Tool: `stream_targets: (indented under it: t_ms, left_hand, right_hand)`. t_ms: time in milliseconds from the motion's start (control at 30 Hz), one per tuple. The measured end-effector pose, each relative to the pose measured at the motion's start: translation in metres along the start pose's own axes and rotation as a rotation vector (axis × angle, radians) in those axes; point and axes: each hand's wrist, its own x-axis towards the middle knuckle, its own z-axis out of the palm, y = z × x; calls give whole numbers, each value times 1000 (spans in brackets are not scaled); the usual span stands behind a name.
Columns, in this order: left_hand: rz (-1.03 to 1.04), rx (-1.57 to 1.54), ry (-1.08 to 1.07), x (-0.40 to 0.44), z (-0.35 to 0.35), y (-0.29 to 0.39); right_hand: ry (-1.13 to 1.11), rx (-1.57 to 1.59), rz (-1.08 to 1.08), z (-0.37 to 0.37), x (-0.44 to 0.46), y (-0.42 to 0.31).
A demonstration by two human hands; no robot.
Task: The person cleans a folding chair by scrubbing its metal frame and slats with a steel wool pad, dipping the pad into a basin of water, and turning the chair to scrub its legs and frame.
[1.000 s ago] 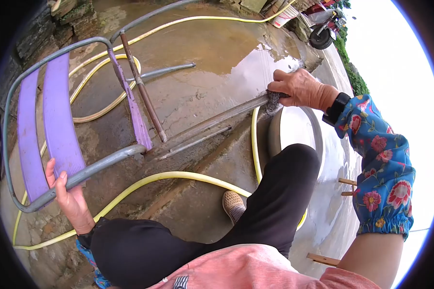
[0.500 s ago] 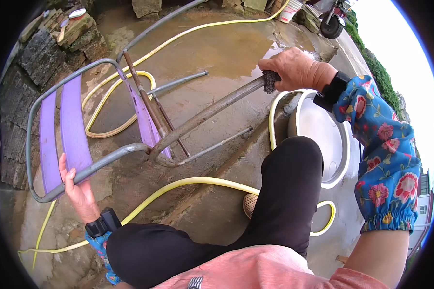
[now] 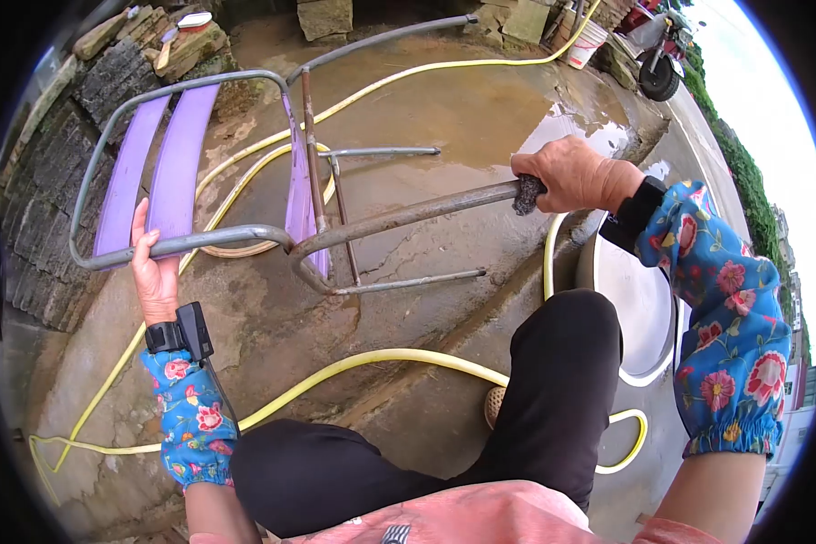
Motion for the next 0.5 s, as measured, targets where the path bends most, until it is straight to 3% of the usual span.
stream_targets:
  t_ms: [67, 267, 467, 500]
  left_hand:
    - [-20, -13, 31, -9, -7, -3]
    - [21, -8, 48, -61, 24, -21]
    - [13, 185, 248, -104, 60, -32]
    - [-140, 199, 165, -112, 62, -29]
  right_hand:
    - [57, -135, -20, -17, 17, -8]
    - [313, -194, -9, -14, 88, 75]
    - [190, -122, 74, 27, 69, 90]
    - [206, -81, 113, 36, 61, 92]
